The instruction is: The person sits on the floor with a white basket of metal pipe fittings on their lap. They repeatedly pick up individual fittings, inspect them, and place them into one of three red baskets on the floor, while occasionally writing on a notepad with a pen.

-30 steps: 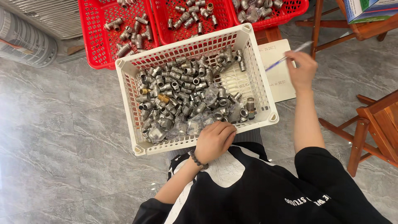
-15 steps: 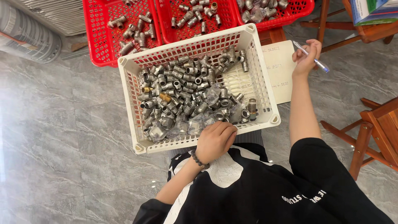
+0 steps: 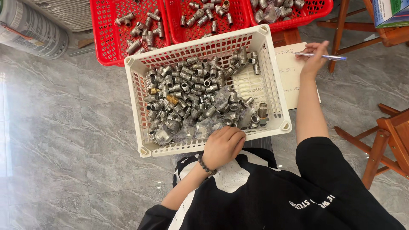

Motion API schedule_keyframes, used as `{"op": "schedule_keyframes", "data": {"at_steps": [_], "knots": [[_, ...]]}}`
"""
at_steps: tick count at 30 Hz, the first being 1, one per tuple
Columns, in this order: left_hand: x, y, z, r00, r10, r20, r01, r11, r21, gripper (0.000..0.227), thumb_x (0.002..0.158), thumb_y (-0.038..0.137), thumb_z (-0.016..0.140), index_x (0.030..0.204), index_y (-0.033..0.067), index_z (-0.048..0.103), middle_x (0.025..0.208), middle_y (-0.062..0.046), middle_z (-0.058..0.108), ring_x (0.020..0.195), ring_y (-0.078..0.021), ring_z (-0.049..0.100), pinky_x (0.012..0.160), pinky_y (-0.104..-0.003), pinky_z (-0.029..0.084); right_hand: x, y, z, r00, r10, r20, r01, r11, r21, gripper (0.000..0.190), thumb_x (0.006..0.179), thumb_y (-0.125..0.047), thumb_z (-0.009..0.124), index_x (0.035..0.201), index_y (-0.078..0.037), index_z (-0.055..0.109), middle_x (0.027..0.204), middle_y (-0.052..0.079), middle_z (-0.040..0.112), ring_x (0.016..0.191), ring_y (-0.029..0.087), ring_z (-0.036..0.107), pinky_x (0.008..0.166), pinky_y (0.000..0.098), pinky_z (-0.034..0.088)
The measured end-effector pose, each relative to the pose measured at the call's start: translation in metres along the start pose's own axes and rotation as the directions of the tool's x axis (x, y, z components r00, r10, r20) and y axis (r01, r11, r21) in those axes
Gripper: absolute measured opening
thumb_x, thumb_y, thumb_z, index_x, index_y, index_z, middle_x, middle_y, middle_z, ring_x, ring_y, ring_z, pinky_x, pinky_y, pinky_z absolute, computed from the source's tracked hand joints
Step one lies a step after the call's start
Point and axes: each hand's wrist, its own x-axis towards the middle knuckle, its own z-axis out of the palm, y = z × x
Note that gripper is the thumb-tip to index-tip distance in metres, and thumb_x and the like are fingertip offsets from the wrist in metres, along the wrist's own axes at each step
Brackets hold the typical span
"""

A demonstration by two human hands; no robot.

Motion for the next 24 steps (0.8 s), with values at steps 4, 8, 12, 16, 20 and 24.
{"op": "schedule_keyframes", "data": {"at_steps": [4,8,12,16,20,24], "knots": [[0.000,0.000,0.001,1.000,-0.008,-0.006,0.008,1.000,0.019,0.013,0.107,0.023,0.062,0.101,0.0132,0.070,0.100,0.000,0.069,0.086,-0.0194,0.065,0.068,-0.032,0.051,-0.017,-0.040,0.012,0.971,0.225,-0.077,-0.222,0.974,0.051,0.094,0.076,-0.079,0.031,0.092,-0.002,0.083,0.061,0.001,0.059,0.049,0.022,0.069,0.051,0.0273,0.060],[-0.001,-0.001,0.003,1.000,0.001,-0.010,-0.001,1.000,0.027,0.013,0.107,0.022,0.062,0.102,0.0132,0.069,0.100,0.000,0.069,0.085,-0.0199,0.064,0.068,-0.032,0.051,-0.018,-0.038,0.012,0.957,0.279,-0.072,-0.285,0.955,-0.084,0.095,0.073,-0.085,0.024,0.082,-0.008,0.078,0.056,0.004,0.061,0.048,0.015,0.064,0.052,0.0207,0.050],[-0.004,-0.001,0.009,1.000,0.000,0.013,0.000,0.999,-0.042,0.017,0.108,0.019,0.060,0.102,0.0088,0.072,0.097,-0.004,0.072,0.082,-0.0184,0.068,0.066,-0.030,0.056,0.007,0.018,-0.010,0.999,0.037,0.005,-0.037,0.999,0.008,0.051,0.095,-0.052,0.065,0.095,-0.002,0.074,0.071,0.013,0.072,0.062,0.021,0.078,0.057,0.0270,0.066],[0.001,0.001,-0.001,1.000,0.012,-0.011,-0.012,1.000,0.013,0.014,0.107,0.019,0.062,0.100,0.0102,0.071,0.099,-0.003,0.070,0.084,-0.0202,0.065,0.066,-0.032,0.051,0.006,0.006,-0.004,0.999,0.019,-0.031,-0.020,0.999,-0.026,0.015,0.097,-0.004,0.086,0.100,-0.007,0.071,0.095,0.009,0.079,0.074,0.014,0.081,0.072,0.0238,0.072],[0.000,0.000,0.000,1.000,0.010,-0.008,-0.010,1.000,0.015,0.015,0.107,0.022,0.062,0.102,0.0111,0.071,0.100,-0.002,0.070,0.085,-0.0203,0.065,0.066,-0.032,0.050,0.007,0.015,-0.007,1.000,-0.025,0.001,0.025,0.992,-0.126,0.025,0.102,-0.004,0.086,0.094,-0.011,0.063,0.084,0.009,0.073,0.069,0.015,0.079,0.063,0.0237,0.066],[-0.004,-0.005,0.012,0.997,0.035,-0.067,-0.031,0.998,0.062,0.012,0.105,0.023,0.064,0.101,0.0135,0.071,0.097,-0.001,0.068,0.086,-0.0187,0.067,0.069,-0.029,0.052,0.029,0.055,-0.019,0.999,-0.047,0.019,0.048,0.996,-0.076,0.031,0.107,-0.001,0.079,0.095,-0.009,0.051,0.063,0.011,0.063,0.052,0.020,0.072,0.044,0.0250,0.053]]}}
